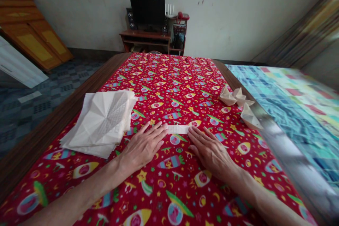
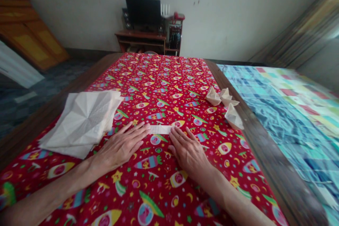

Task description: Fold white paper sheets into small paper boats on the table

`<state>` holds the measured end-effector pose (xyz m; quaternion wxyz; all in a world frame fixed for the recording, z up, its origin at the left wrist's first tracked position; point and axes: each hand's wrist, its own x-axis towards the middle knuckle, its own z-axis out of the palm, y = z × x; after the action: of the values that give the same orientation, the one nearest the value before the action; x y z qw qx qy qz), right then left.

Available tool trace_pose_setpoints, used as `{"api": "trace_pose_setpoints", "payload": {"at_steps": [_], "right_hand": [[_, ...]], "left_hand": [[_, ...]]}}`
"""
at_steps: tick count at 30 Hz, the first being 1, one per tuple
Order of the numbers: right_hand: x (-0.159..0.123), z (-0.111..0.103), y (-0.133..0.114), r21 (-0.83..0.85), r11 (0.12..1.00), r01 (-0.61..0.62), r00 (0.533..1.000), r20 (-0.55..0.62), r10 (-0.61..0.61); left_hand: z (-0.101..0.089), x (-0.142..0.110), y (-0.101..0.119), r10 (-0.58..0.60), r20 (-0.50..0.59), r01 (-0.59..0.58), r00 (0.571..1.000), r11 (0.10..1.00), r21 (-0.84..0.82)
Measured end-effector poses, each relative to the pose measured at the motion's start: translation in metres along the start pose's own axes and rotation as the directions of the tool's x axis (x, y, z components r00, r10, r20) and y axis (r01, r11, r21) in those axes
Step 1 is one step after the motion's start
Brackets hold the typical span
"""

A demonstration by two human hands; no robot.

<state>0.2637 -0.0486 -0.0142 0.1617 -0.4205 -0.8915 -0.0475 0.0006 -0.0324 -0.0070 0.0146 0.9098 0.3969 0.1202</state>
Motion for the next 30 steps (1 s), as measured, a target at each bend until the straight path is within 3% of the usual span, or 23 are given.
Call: {"api": "trace_pose_setpoints", "payload": {"at_steps": [4, 8, 14, 21, 24, 28, 30], "right_hand": [[0.003, 0.0, 0.0, 0.017, 1.0, -0.004, 0.999, -0.053, 0.005], [0.015, 0.003, 0.006, 0.074, 0.997, -0.005, 0.991, -0.133, 0.014], [0.035, 0.009, 0.021, 0.101, 0.995, -0.022, 0.988, -0.15, 0.037], [0.039, 0.006, 0.019, 0.128, 0.99, -0.06, 0.992, -0.099, 0.073], [0.039, 0.002, 0.017, 0.087, 0.995, -0.046, 0.992, -0.111, 0.056], [0.041, -0.002, 0.009, -0.048, 0.999, -0.025, 0.989, -0.148, 0.017], [0.044, -0.002, 0.003, -0.108, 0.994, -0.015, 0.986, -0.165, -0.003]], "left_hand": [[0.008, 0.005, -0.007, -0.011, -0.12, 0.001, 0.993, 0.997, -0.083], [0.016, 0.027, -0.017, -0.063, -0.299, -0.014, 0.952, 0.969, -0.248], [0.014, 0.046, -0.021, -0.105, -0.161, 0.064, 0.981, 0.968, -0.241], [0.018, 0.041, -0.022, -0.17, -0.207, 0.069, 0.964, 0.904, -0.423], [0.014, 0.044, -0.019, -0.271, -0.208, 0.123, 0.94, 0.836, -0.534], [0.012, 0.048, -0.011, -0.439, -0.175, 0.201, 0.881, 0.682, -0.703], [0.014, 0.049, -0.004, -0.473, -0.177, 0.214, 0.863, 0.66, -0.72]]}}
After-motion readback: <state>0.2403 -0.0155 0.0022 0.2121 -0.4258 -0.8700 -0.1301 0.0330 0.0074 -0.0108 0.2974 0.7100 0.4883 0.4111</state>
